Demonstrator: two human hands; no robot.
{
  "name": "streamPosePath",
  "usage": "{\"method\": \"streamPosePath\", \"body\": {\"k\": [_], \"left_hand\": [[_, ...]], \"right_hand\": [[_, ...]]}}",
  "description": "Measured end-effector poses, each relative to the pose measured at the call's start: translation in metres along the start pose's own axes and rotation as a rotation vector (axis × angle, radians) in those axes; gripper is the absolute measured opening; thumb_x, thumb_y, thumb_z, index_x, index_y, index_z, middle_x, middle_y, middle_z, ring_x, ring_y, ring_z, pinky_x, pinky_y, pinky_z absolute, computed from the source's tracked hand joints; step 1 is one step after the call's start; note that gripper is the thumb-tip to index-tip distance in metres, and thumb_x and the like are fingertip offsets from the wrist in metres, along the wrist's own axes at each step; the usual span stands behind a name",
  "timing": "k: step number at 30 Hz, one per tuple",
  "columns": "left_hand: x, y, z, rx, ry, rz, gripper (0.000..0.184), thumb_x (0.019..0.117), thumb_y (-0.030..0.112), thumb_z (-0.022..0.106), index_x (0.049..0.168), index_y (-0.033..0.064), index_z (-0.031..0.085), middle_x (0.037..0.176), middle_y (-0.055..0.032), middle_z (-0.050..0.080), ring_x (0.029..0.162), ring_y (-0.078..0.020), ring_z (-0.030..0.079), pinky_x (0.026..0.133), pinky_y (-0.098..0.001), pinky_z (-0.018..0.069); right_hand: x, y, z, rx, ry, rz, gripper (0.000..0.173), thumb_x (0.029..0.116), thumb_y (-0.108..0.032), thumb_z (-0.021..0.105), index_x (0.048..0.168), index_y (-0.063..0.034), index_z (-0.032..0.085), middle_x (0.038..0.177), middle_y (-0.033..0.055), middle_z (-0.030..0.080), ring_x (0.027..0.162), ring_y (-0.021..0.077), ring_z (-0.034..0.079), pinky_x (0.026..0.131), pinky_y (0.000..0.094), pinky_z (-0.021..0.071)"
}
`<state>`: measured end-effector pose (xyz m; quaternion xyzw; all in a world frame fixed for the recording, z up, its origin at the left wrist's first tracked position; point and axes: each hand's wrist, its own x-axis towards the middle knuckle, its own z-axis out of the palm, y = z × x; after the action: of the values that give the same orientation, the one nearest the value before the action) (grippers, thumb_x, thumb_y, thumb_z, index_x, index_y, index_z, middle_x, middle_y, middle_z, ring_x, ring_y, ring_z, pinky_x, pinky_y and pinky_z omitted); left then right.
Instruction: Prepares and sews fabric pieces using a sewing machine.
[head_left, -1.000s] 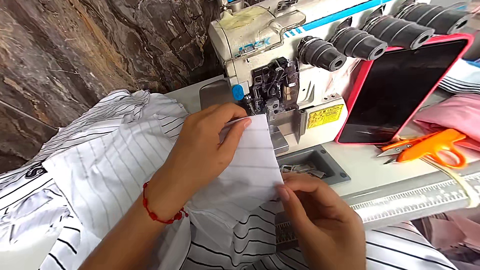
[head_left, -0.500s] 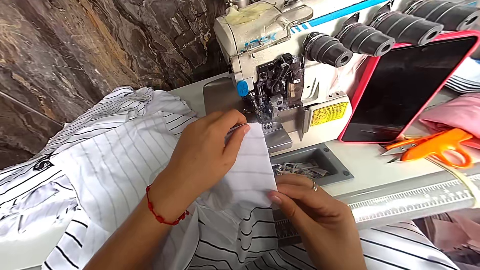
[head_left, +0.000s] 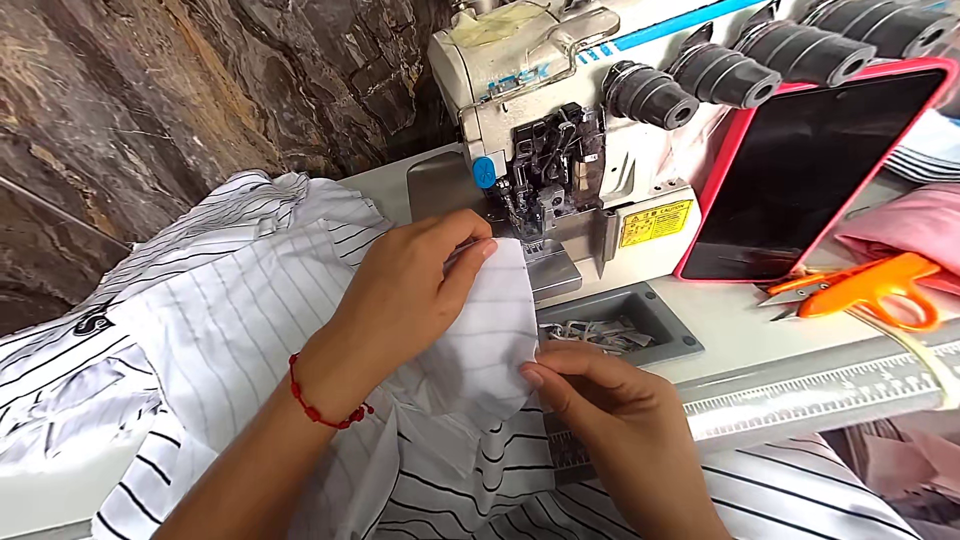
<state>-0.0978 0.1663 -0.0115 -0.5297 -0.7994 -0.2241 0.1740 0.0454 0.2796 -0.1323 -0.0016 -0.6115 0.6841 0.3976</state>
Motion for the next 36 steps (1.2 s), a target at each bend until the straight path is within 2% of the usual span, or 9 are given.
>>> {"method": "streamPosePath", "body": {"k": [5,16,27,31,33,34,35,36], "left_hand": [[0.001,-0.003,-0.001,-0.046,0.033,0.016,0.018,0.1025,0.021,0.057,0.098,0.0108,0.072,0.076,0.0059,0.064,0.066,0.0023,0.056,0.059,-0.0135,0.0443],[0.006,0.000,-0.004,0.014,-0.019,0.033,0.015,0.0982,0.021,0.062,0.094,0.0129,0.074,0.074,0.0058,0.064,0.065,0.0008,0.057,0.058,-0.0158,0.0450],[0.004,0.003,0.000,0.134,-0.011,0.107,0.018,0.1000,0.022,0.058,0.096,0.0125,0.073,0.079,0.0013,0.068,0.069,-0.0095,0.064,0.059,-0.0268,0.0501],[0.002,0.005,0.002,0.166,-0.005,0.106,0.017,0.0993,0.023,0.059,0.099,0.0124,0.073,0.081,-0.0003,0.068,0.070,-0.0128,0.066,0.058,-0.0303,0.0512],[0.002,0.006,0.005,0.170,0.005,0.127,0.015,0.0988,0.021,0.060,0.102,0.0125,0.072,0.082,-0.0015,0.067,0.069,-0.0152,0.067,0.054,-0.0326,0.0516],[0.003,0.006,0.006,0.170,0.019,0.158,0.015,0.0990,0.019,0.059,0.103,0.0125,0.072,0.084,-0.0022,0.066,0.069,-0.0161,0.066,0.053,-0.0327,0.0515],[0.003,0.007,0.007,0.174,0.037,0.198,0.015,0.0987,0.015,0.059,0.101,0.0124,0.073,0.087,-0.0032,0.066,0.072,-0.0169,0.067,0.056,-0.0327,0.0531],[0.004,0.008,0.007,0.190,0.052,0.236,0.015,0.0973,0.011,0.060,0.098,0.0127,0.075,0.095,-0.0045,0.068,0.080,-0.0183,0.068,0.064,-0.0336,0.0553]], "right_hand": [[-0.003,-0.004,-0.007,-0.003,-0.003,0.012,0.003,0.0876,-0.013,0.079,0.090,-0.0110,0.079,0.097,-0.0024,0.076,0.091,0.0020,0.071,0.079,0.0172,0.0606],[-0.003,-0.012,-0.010,0.064,-0.020,0.070,0.005,0.0859,-0.011,0.080,0.088,-0.0128,0.076,0.097,-0.0053,0.074,0.087,0.0003,0.070,0.078,0.0169,0.0604],[-0.005,-0.017,-0.011,0.172,-0.032,0.190,0.006,0.0901,-0.008,0.073,0.089,-0.0116,0.070,0.097,-0.0032,0.073,0.086,0.0009,0.069,0.077,0.0171,0.0594],[-0.004,-0.016,-0.011,0.192,-0.009,0.223,0.007,0.0894,-0.005,0.073,0.087,-0.0103,0.069,0.094,-0.0018,0.073,0.081,0.0008,0.069,0.072,0.0165,0.0588],[-0.003,-0.018,-0.009,0.185,0.007,0.267,0.008,0.0893,-0.003,0.072,0.090,-0.0094,0.067,0.090,-0.0029,0.073,0.078,0.0013,0.069,0.071,0.0169,0.0589],[-0.002,-0.020,-0.008,0.172,0.000,0.289,0.010,0.0902,-0.002,0.070,0.096,-0.0082,0.065,0.088,-0.0038,0.072,0.076,0.0015,0.069,0.070,0.0170,0.0586],[-0.001,-0.020,-0.008,0.160,-0.019,0.309,0.014,0.0914,-0.002,0.069,0.104,-0.0054,0.063,0.088,-0.0034,0.072,0.076,0.0027,0.069,0.070,0.0180,0.0591],[-0.001,-0.020,-0.008,0.154,-0.034,0.318,0.017,0.0925,-0.002,0.068,0.109,-0.0025,0.064,0.088,-0.0026,0.073,0.076,0.0038,0.070,0.071,0.0193,0.0598]]}}
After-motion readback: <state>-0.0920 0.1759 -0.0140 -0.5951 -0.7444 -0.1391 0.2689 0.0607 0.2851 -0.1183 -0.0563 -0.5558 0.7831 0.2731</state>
